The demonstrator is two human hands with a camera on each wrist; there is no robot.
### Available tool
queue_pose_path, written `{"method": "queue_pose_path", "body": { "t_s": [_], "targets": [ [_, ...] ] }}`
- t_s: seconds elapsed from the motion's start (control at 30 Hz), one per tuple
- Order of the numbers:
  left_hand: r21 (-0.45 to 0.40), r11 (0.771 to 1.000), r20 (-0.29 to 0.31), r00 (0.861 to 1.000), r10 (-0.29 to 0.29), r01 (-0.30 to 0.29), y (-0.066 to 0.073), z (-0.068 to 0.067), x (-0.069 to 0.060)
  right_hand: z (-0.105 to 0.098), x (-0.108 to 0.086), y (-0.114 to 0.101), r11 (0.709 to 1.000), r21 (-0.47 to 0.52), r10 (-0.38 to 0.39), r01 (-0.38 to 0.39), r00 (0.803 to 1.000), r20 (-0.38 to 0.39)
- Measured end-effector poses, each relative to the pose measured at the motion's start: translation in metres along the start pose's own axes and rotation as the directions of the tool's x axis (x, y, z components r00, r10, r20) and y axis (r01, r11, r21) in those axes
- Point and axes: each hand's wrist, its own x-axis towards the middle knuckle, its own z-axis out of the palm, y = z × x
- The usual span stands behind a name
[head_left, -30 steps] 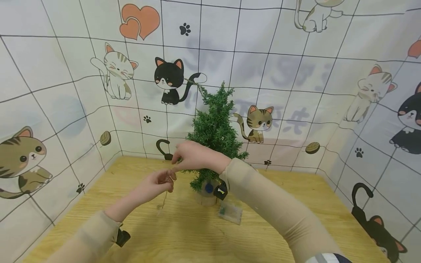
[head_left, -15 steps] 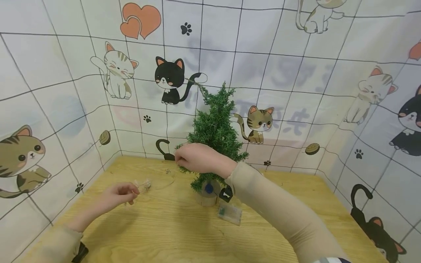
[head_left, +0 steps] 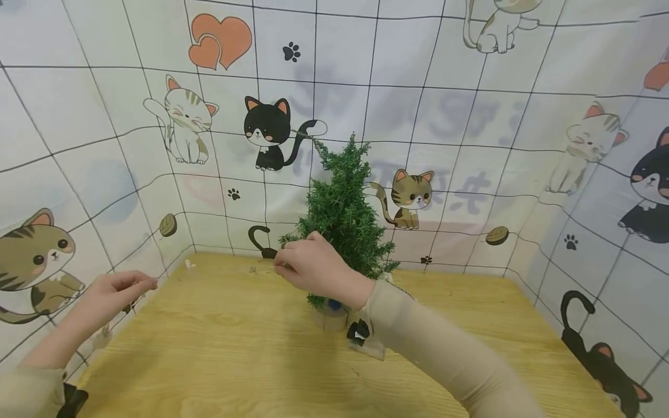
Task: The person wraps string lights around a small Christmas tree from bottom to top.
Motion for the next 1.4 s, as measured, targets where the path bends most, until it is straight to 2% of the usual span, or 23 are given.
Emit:
{"method": "queue_pose_path", "body": {
  "t_s": [0.13, 0.23, 0.33, 0.43, 0.57, 0.67, 0.83, 0.93, 1.07, 1.13, 1.3, 1.37, 1.4],
  "targets": [
    [0.025, 1.0, -0.057, 0.998, 0.002, -0.001, 0.014, -0.014, -0.002, 0.004, -0.008, -0.005, 1.0, -0.009, -0.026, 0.025, 0.992, -0.122],
    [0.001, 1.0, -0.087, 0.996, 0.015, -0.015, 0.029, -0.021, -0.002, 0.001, -0.012, -0.002, 0.998, 0.061, -0.022, 0.033, 0.983, -0.182],
    [-0.014, 0.998, -0.132, 0.99, 0.054, -0.056, 0.048, -0.026, -0.001, -0.007, -0.017, 0.004, 0.983, 0.185, 0.017, 0.018, 0.983, -0.183],
    [-0.01, 0.995, -0.18, 0.979, 0.097, -0.1, 0.07, -0.029, 0.002, -0.017, -0.021, 0.012, 0.939, 0.342, 0.102, -0.044, 0.983, -0.153],
    [-0.002, 0.994, -0.206, 0.972, 0.109, -0.111, 0.096, -0.03, 0.005, -0.025, -0.028, 0.025, 0.85, 0.505, 0.229, -0.147, 0.968, -0.103],
    [-0.017, 0.994, -0.199, 0.974, 0.106, -0.111, 0.11, -0.027, 0.004, -0.027, -0.034, 0.031, 0.812, 0.548, 0.281, -0.201, 0.957, -0.066],
    [-0.033, 0.99, -0.2, 0.972, 0.125, -0.134, 0.123, -0.02, 0.0, -0.028, -0.044, 0.032, 0.779, 0.572, 0.355, -0.256, 0.932, -0.066],
    [-0.029, 0.988, -0.205, 0.969, 0.142, -0.151, 0.127, -0.016, -0.002, -0.026, -0.052, 0.03, 0.779, 0.571, 0.37, -0.258, 0.925, -0.086],
    [-0.01, 0.988, -0.211, 0.966, 0.152, -0.157, 0.127, -0.009, -0.005, -0.019, -0.064, 0.027, 0.839, 0.5, 0.309, -0.217, 0.945, -0.108],
    [0.0, 0.986, -0.206, 0.965, 0.163, -0.167, 0.125, -0.005, -0.005, -0.015, -0.069, 0.027, 0.861, 0.465, 0.291, -0.205, 0.949, -0.121],
    [-0.005, 0.978, -0.179, 0.962, 0.206, -0.211, 0.122, 0.004, -0.005, -0.005, -0.084, 0.029, 0.851, 0.488, 0.293, -0.194, 0.946, -0.135],
    [-0.009, 0.972, -0.178, 0.956, 0.231, -0.237, 0.121, 0.009, -0.004, -0.001, -0.09, 0.028, 0.859, 0.488, 0.256, -0.155, 0.955, -0.148],
    [-0.01, 0.968, -0.18, 0.953, 0.245, -0.251, 0.121, 0.012, -0.004, 0.001, -0.092, 0.028, 0.872, 0.472, 0.227, -0.127, 0.961, -0.161]
  ]
}}
